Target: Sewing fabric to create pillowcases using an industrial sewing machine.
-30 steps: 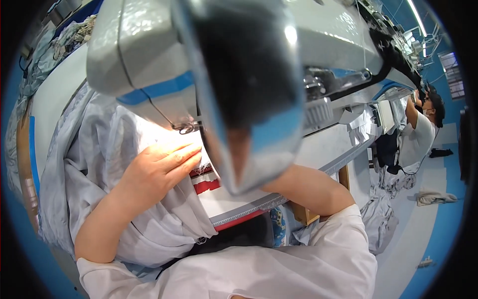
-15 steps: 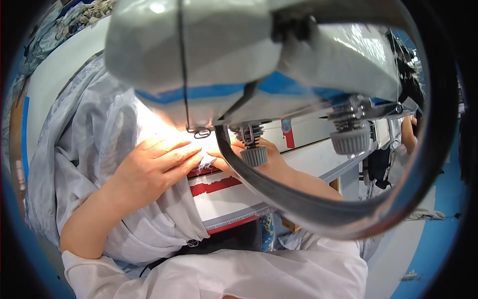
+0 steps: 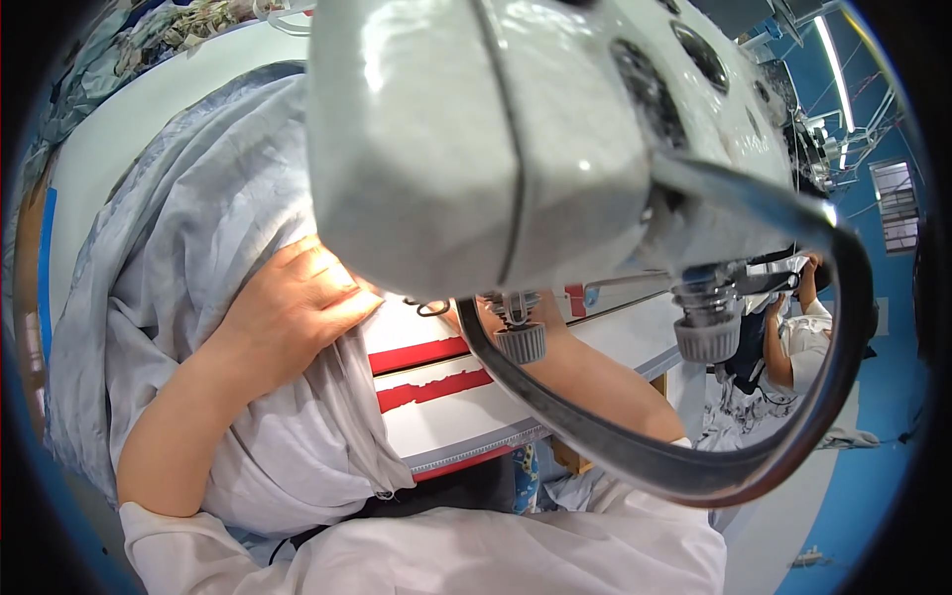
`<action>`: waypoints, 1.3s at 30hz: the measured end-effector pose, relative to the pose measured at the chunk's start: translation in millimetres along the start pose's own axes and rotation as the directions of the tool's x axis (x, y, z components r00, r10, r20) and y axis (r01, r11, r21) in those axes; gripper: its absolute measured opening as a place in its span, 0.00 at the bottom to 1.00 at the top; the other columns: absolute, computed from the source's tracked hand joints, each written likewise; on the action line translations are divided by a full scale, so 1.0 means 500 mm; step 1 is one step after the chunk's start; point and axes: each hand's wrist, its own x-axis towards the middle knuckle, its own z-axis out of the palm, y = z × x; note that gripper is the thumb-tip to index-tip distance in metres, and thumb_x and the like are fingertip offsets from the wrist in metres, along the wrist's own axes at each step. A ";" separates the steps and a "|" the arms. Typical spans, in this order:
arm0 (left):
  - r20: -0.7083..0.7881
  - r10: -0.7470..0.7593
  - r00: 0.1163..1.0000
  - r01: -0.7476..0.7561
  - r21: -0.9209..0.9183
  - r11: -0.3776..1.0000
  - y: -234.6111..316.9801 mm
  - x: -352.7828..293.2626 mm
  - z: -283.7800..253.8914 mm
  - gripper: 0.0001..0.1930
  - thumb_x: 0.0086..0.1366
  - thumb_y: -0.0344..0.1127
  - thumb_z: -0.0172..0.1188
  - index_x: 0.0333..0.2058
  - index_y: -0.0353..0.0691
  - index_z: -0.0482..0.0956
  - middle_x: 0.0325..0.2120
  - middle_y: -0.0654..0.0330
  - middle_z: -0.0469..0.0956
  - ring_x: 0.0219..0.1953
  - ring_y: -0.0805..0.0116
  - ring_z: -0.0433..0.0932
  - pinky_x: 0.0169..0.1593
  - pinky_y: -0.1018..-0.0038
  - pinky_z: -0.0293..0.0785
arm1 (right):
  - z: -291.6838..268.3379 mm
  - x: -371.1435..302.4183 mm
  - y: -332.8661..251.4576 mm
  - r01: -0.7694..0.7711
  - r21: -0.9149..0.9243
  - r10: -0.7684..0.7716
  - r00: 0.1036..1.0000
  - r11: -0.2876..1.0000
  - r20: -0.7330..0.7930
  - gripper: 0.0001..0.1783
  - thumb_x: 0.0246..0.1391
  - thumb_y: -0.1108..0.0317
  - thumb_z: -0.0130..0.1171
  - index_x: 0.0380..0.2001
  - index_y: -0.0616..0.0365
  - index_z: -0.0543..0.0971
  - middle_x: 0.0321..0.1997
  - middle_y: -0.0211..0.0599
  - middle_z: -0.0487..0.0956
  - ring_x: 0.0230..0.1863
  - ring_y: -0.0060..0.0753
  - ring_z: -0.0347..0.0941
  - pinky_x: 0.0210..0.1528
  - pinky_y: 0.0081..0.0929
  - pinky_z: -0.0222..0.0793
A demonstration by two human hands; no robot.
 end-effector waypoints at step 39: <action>-0.015 -0.826 0.564 0.781 -0.314 0.539 0.039 -0.409 -0.165 0.24 0.65 0.31 0.46 0.59 0.31 0.59 0.56 0.49 0.67 0.59 0.58 0.66 0.61 0.71 0.57 | 0.230 -0.070 -0.357 -0.060 0.406 0.080 0.996 0.912 -0.035 0.27 0.37 0.57 0.70 0.38 0.65 0.75 0.47 0.43 0.72 0.49 0.47 0.68 0.51 0.35 0.64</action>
